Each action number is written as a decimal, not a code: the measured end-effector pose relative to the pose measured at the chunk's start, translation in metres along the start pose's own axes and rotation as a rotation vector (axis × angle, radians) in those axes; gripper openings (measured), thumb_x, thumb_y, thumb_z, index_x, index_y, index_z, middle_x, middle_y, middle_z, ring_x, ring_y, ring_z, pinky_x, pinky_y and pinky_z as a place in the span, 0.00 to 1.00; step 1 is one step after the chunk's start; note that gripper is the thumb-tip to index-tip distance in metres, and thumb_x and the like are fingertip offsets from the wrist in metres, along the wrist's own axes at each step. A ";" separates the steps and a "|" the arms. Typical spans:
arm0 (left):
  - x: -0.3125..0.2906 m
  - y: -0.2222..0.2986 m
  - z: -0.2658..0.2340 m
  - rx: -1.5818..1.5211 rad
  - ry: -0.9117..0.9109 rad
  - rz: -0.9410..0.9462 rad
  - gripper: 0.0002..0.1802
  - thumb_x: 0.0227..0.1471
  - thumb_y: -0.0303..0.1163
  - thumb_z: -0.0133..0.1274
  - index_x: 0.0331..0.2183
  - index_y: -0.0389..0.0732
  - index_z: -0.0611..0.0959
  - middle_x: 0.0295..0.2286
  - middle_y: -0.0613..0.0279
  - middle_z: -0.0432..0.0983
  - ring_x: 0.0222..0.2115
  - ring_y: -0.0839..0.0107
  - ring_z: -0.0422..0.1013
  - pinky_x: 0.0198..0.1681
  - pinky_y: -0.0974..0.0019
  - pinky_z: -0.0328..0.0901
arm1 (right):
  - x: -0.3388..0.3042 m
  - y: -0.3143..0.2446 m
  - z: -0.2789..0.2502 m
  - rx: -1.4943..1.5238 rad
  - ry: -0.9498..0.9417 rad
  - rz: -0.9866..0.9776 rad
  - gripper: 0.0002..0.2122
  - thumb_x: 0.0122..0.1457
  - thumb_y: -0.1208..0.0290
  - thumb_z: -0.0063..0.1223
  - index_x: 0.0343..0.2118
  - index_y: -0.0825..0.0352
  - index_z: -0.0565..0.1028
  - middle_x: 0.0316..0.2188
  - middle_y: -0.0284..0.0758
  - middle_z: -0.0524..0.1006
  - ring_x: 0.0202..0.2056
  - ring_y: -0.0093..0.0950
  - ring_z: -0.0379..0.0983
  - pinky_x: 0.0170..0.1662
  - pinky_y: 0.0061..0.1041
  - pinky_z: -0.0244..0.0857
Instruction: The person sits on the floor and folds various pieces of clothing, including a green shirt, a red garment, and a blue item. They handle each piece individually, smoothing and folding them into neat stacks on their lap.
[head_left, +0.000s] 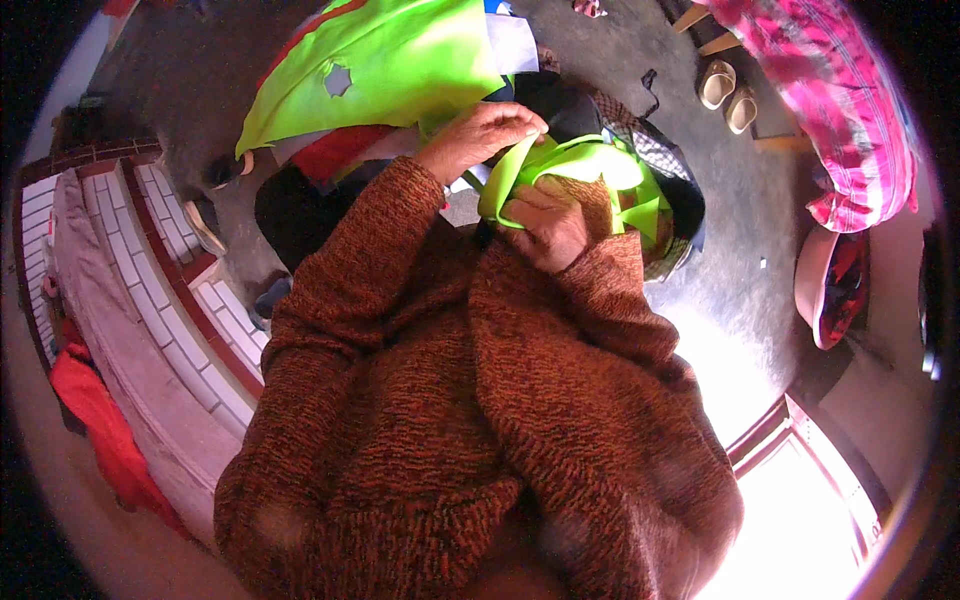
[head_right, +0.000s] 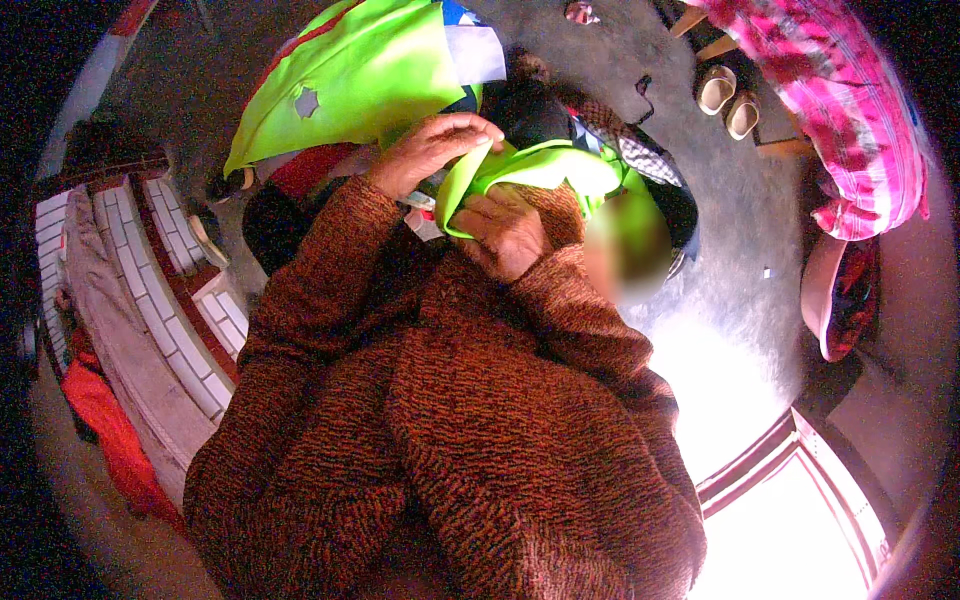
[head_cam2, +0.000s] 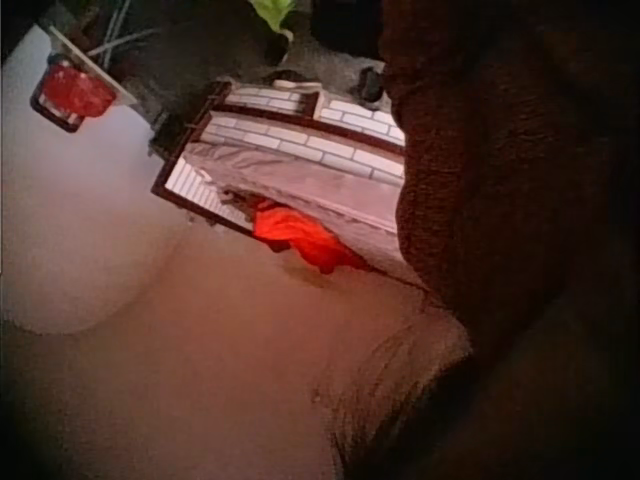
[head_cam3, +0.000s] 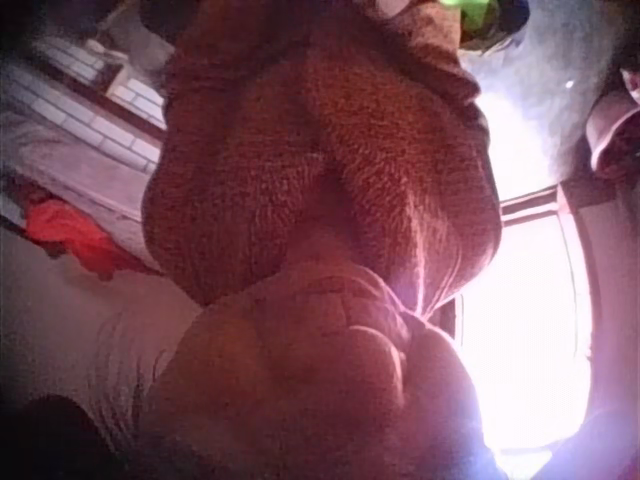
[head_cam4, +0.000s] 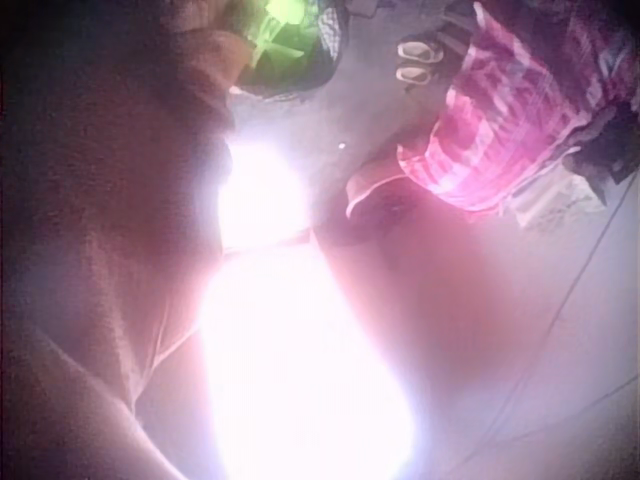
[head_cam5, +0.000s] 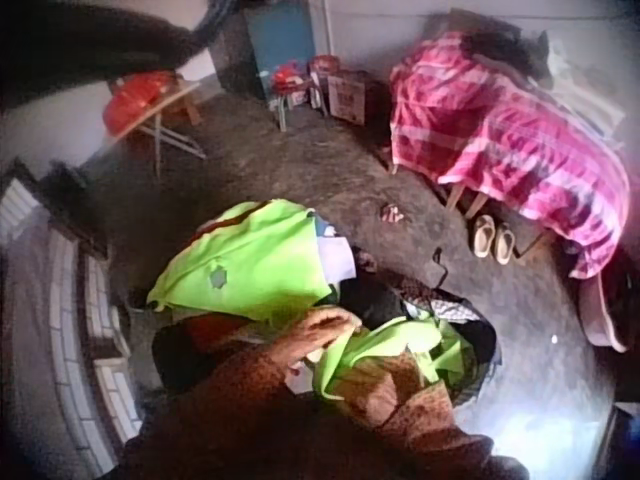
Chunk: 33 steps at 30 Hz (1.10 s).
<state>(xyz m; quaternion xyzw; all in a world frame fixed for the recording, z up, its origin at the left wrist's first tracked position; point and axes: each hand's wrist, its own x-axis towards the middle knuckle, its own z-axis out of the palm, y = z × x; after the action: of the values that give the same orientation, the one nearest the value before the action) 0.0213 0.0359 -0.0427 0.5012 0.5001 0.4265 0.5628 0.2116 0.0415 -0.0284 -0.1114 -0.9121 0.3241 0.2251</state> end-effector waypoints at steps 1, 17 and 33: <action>0.000 -0.003 0.001 -0.051 0.014 -0.055 0.16 0.52 0.38 0.49 0.39 0.36 0.76 0.33 0.65 0.74 0.36 0.76 0.69 0.41 0.71 0.63 | 0.000 0.002 0.005 0.036 -0.010 -0.019 0.11 0.39 0.73 0.57 0.30 0.61 0.73 0.29 0.34 0.70 0.31 0.35 0.66 0.34 0.33 0.63; 0.014 -0.012 0.032 0.535 -0.043 -0.177 0.21 0.39 0.45 0.62 0.26 0.34 0.79 0.20 0.55 0.74 0.21 0.72 0.69 0.28 0.66 0.64 | -0.005 0.005 0.017 0.052 -0.134 -0.156 0.14 0.41 0.71 0.53 0.35 0.59 0.74 0.39 0.34 0.72 0.39 0.35 0.68 0.43 0.35 0.65; 0.016 -0.016 0.059 0.778 0.271 0.112 0.18 0.36 0.44 0.60 0.29 0.43 0.79 0.27 0.55 0.73 0.31 0.57 0.71 0.33 0.58 0.65 | -0.005 0.007 0.022 0.126 -0.136 -0.171 0.13 0.40 0.72 0.53 0.33 0.63 0.74 0.32 0.38 0.73 0.36 0.39 0.71 0.38 0.36 0.65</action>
<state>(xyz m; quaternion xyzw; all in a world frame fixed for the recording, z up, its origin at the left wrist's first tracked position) 0.0818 0.0415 -0.0606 0.6421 0.6657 0.2977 0.2366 0.2059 0.0329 -0.0497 0.0035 -0.9094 0.3669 0.1960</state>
